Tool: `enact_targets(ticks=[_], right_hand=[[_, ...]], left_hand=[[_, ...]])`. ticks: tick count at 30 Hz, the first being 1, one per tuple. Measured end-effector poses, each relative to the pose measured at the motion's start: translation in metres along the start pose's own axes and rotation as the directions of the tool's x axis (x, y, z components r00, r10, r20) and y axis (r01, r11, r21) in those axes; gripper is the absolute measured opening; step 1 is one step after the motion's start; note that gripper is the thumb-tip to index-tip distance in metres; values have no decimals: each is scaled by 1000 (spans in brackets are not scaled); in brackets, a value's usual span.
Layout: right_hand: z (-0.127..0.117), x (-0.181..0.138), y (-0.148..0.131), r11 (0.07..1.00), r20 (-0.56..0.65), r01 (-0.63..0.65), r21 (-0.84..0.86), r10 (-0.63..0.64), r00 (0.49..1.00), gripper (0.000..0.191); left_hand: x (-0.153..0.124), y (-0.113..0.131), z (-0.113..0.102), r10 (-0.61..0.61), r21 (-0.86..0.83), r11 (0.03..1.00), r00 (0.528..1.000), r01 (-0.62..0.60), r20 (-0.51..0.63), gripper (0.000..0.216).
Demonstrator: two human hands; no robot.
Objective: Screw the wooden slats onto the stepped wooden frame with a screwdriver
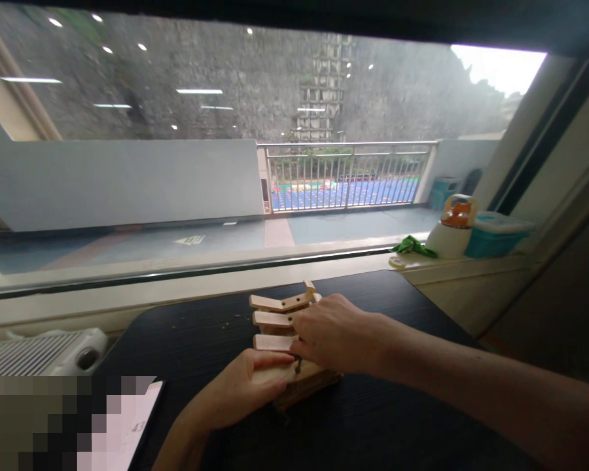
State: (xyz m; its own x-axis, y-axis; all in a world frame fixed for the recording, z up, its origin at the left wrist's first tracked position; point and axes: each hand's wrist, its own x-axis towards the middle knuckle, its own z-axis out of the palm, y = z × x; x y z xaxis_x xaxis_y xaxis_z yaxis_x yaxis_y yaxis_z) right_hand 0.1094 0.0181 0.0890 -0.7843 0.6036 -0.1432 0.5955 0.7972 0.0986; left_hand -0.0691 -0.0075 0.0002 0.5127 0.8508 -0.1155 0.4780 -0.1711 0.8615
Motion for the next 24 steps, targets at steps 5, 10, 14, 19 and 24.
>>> enact_targets(ticks=[5,10,14,19,24], right_hand=[[-22,-3,-8,997,67,59,47,-62,996,16],[-29,0,-13,998,212,47,38,-54,976,15],[-10,0,-6,996,58,67,62,-71,996,15],[6,1,1,999,-44,9,51,-6,999,25],[-2,1,1,1000,-76,10,17,-9,997,31]], left_hand=[[-1,-1,0,-18,-3,1000,1000,19,6,39],[0,-4,1,-53,-3,999,998,53,21,35],[1,-1,2,-5,-29,1000,999,7,50,32],[1,0,1,43,-19,999,998,-42,43,34],[0,1,-1,15,17,1000,1000,-16,20,37]])
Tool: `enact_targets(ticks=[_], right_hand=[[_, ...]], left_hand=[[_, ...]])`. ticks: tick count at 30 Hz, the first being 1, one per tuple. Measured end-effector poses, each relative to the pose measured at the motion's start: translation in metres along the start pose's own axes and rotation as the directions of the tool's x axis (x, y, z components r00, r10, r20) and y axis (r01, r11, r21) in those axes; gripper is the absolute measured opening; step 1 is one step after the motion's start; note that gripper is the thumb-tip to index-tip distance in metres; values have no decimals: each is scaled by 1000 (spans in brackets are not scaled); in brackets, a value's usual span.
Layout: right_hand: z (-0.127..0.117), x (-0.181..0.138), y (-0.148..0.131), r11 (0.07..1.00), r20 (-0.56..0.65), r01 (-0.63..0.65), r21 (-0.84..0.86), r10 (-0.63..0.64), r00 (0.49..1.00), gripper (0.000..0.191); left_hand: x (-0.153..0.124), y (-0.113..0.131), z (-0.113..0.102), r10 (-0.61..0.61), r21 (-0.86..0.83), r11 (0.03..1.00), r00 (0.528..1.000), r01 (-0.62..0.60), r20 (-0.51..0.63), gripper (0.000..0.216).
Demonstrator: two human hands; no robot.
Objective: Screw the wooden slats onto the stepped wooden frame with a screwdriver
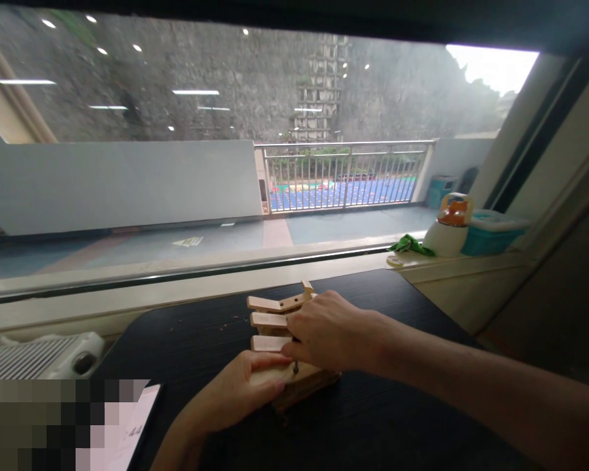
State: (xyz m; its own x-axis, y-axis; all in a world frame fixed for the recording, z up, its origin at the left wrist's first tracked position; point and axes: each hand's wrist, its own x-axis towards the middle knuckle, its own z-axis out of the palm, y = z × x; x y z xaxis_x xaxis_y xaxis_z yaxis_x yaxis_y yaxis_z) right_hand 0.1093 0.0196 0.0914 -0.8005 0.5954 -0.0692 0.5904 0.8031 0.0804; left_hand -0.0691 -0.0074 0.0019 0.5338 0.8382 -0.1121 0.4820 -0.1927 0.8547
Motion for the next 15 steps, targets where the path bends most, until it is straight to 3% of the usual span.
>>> enact_targets(ticks=[3,7,15], right_hand=[[-13,-4,0,998,44,55,28,-56,997,25],[-22,-4,-2,996,182,70,46,-77,980,16],[13,0,3,992,141,120,-26,-116,983,18]], left_hand=[[0,3,0,37,-10,999,999,-37,14,37],[-1,-3,0,-12,1,1000,1000,12,-1,40],[1,-12,1,-14,6,1000,1000,14,4,37]])
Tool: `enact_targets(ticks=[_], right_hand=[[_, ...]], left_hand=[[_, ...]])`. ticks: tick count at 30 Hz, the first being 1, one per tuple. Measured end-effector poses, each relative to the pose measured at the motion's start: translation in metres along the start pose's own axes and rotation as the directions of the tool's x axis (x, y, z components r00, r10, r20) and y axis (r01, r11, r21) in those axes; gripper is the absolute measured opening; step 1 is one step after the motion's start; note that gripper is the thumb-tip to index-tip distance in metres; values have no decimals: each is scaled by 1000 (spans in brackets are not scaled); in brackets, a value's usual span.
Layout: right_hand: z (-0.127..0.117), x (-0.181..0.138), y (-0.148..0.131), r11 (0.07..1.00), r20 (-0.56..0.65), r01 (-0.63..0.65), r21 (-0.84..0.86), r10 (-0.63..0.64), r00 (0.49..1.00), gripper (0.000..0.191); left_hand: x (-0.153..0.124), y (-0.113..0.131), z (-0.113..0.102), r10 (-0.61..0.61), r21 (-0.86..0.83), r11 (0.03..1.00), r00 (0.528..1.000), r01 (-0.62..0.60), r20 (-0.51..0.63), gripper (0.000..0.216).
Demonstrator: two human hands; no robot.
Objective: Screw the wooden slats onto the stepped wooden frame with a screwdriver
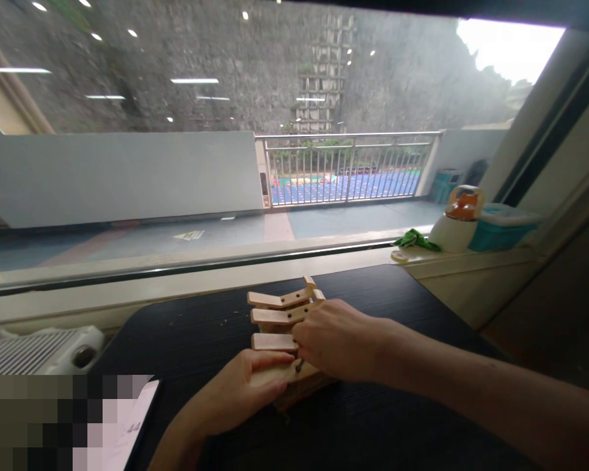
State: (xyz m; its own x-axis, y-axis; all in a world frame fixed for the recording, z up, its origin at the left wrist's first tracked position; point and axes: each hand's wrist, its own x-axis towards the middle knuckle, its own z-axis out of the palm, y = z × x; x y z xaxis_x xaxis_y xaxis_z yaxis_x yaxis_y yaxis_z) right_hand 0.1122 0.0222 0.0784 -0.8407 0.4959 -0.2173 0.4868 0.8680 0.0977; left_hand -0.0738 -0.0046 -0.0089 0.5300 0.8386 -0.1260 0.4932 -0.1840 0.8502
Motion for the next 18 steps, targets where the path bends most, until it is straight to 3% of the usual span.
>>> enact_targets(ticks=[4,8,15,18], right_hand=[[2,-7,6,998,21,-29,-49,30,999,21],[-10,-12,4,990,-23,-130,46,131,991,18],[-26,1,-15,1000,37,17,16,-17,999,17],[-25,5,-16,1000,70,11,26,-13,997,17]], left_hand=[[2,6,0,13,-2,1000,1000,-13,-5,35],[2,15,0,36,-49,998,999,-34,36,33],[1,8,3,12,-77,997,1000,-11,4,26],[2,3,3,-5,-103,995,1000,6,9,26]])
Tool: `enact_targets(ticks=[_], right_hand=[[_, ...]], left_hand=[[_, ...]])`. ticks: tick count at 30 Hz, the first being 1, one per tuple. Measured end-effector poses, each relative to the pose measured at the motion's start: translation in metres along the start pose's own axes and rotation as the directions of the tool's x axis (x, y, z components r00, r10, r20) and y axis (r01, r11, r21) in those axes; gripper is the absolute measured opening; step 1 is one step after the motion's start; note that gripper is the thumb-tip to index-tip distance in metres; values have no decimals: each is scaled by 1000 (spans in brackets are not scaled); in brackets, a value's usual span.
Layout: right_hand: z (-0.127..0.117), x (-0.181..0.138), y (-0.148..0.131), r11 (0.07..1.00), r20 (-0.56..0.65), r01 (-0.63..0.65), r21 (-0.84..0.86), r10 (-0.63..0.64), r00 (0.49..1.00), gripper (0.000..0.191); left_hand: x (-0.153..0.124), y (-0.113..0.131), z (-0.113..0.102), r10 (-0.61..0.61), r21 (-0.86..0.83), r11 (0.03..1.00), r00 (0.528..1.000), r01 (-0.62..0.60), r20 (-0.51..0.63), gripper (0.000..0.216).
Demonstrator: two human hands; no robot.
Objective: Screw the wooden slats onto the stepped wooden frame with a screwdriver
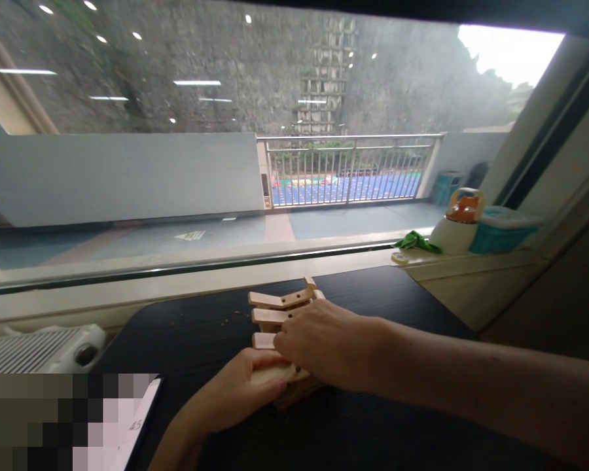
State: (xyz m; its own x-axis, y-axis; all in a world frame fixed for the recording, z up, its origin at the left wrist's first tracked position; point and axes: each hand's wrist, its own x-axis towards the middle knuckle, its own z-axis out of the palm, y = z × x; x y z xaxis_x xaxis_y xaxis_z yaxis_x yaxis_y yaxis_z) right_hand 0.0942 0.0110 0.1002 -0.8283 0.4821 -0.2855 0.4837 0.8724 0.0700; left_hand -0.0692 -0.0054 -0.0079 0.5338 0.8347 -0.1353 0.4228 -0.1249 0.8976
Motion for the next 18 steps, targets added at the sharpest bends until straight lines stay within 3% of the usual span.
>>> enact_targets(ticks=[2,5,13,18], right_hand=[[4,-1,4,1000,-5,-25,15,25,1000,15],[12,-4,12,999,-110,-39,15,40,993,13],[2,-4,3,992,-104,-128,-10,126,986,14],[-15,-4,-8,994,76,-109,-7,109,991,17]], left_hand=[[0,0,0,11,11,1000,1000,-11,3,26],[0,5,-1,45,33,998,999,-45,18,30],[-2,12,1,58,37,998,998,-59,26,34],[-2,1,2,2,50,999,1000,-1,-29,27]])
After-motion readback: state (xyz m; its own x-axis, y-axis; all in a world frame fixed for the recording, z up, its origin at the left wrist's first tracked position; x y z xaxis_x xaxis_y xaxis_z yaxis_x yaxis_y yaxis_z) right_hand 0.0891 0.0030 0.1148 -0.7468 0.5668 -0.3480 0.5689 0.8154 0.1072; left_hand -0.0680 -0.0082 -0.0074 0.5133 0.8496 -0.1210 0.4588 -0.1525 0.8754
